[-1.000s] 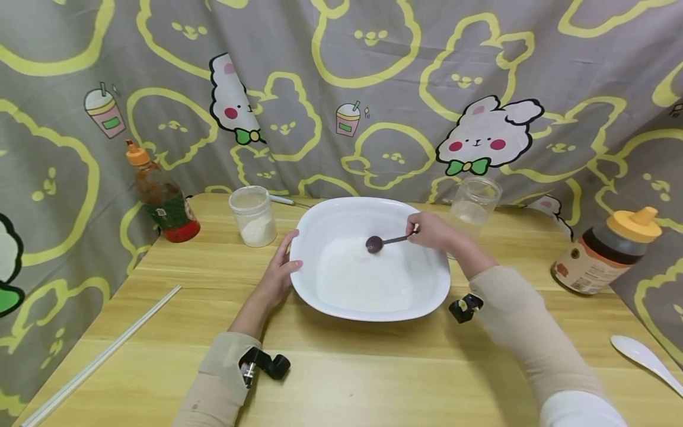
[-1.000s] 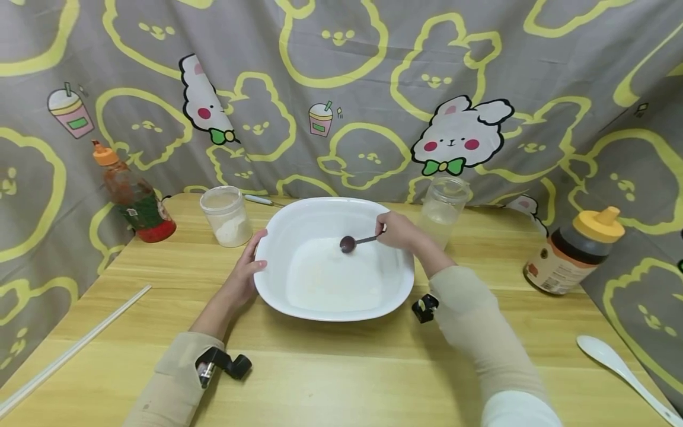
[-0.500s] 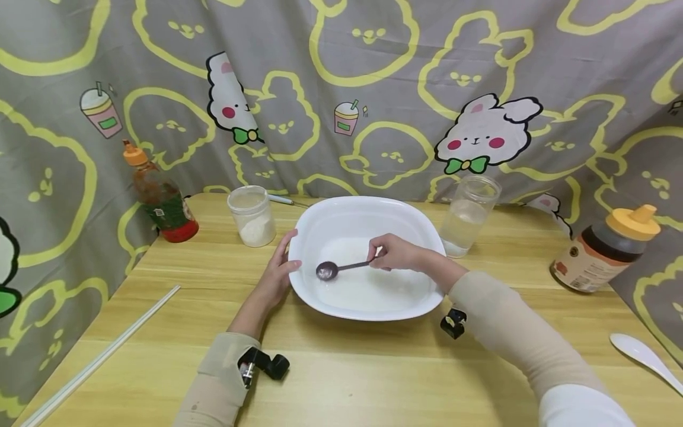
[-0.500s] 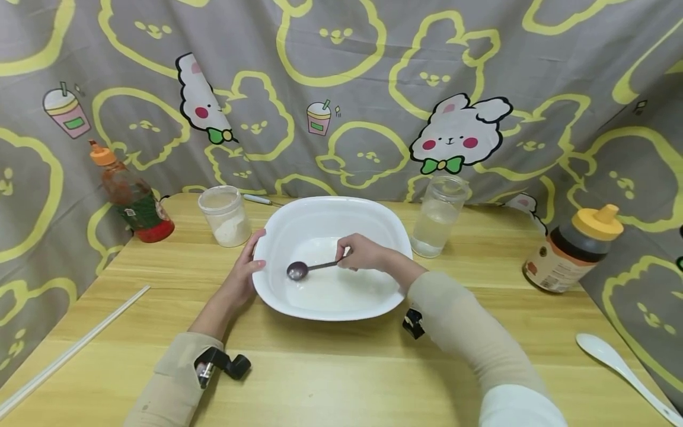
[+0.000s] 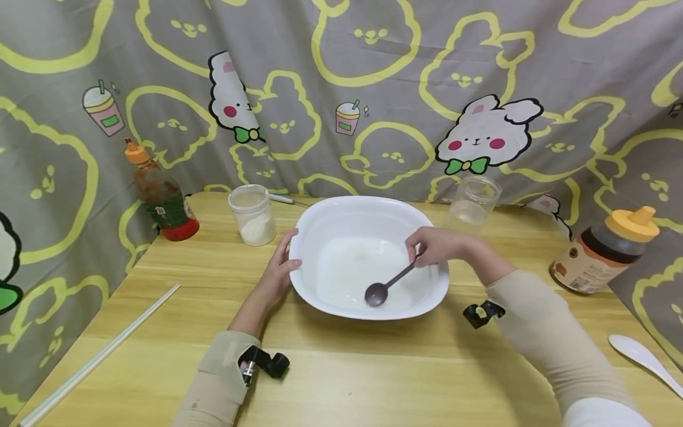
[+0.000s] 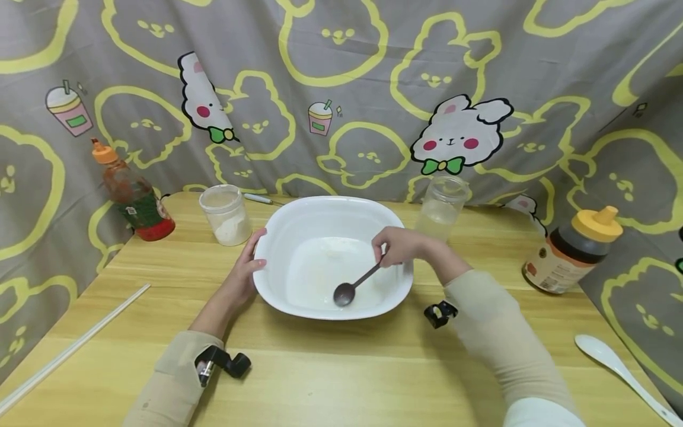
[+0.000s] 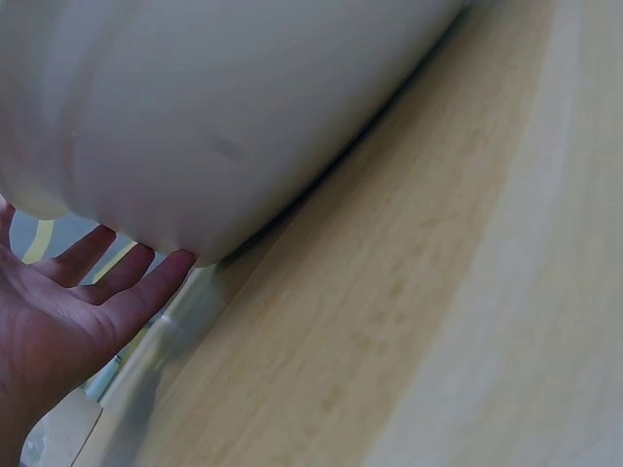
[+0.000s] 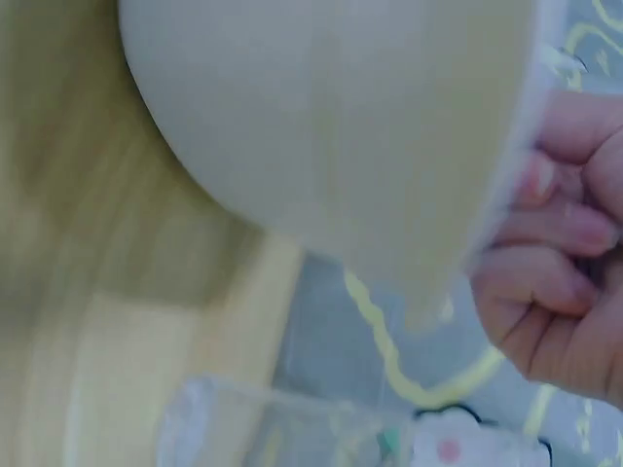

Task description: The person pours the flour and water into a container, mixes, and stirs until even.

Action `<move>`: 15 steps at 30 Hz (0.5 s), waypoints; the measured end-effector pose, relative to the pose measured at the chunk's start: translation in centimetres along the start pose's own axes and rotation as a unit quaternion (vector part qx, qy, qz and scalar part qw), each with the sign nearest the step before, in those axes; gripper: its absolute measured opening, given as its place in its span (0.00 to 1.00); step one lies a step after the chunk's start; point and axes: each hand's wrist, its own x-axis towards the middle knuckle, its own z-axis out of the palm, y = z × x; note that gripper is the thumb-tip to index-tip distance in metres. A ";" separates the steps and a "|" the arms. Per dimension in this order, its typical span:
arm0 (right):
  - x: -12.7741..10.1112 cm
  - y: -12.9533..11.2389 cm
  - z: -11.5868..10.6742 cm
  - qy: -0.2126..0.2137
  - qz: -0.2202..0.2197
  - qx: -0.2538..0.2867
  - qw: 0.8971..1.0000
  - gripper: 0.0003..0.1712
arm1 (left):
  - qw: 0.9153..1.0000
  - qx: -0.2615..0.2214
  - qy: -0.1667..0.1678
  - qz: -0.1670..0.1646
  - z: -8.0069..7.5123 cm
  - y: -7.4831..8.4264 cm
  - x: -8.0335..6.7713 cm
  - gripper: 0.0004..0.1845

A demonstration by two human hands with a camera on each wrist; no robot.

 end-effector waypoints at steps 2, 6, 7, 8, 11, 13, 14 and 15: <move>-0.6 0.4 -0.8 0.041 0.013 -0.033 0.999 0.06 | 1.000 -0.002 -0.002 0.001 0.0 0.0 0.1 0.37; -0.7 1.3 -1.5 0.119 0.044 -0.077 0.989 0.06 | 1.000 -0.003 -0.004 0.001 0.0 0.0 0.1 0.37; -0.5 1.5 -1.5 0.136 0.053 -0.088 0.985 0.06 | 1.000 -0.002 -0.003 0.000 0.0 0.1 0.1 0.37; -0.2 1.6 -1.4 0.150 0.056 -0.096 0.982 0.06 | 1.000 -0.001 -0.002 -0.001 0.0 0.1 0.1 0.37; 1.1 1.6 -0.9 0.184 0.057 -0.109 0.975 0.05 | 1.000 -0.002 -0.003 -0.003 0.1 0.1 0.1 0.37; 2.1 1.4 -0.3 0.203 0.051 -0.099 0.973 0.04 | 1.000 -0.002 -0.003 -0.004 0.1 0.1 0.1 0.38; 2.7 1.4 0.1 0.209 0.048 -0.083 0.973 0.03 | 1.000 -0.002 -0.004 -0.004 0.1 0.1 0.0 0.38; 3.2 1.4 0.4 0.211 0.047 -0.067 0.974 0.03 | 1.000 -0.002 -0.004 -0.004 0.1 0.1 0.0 0.37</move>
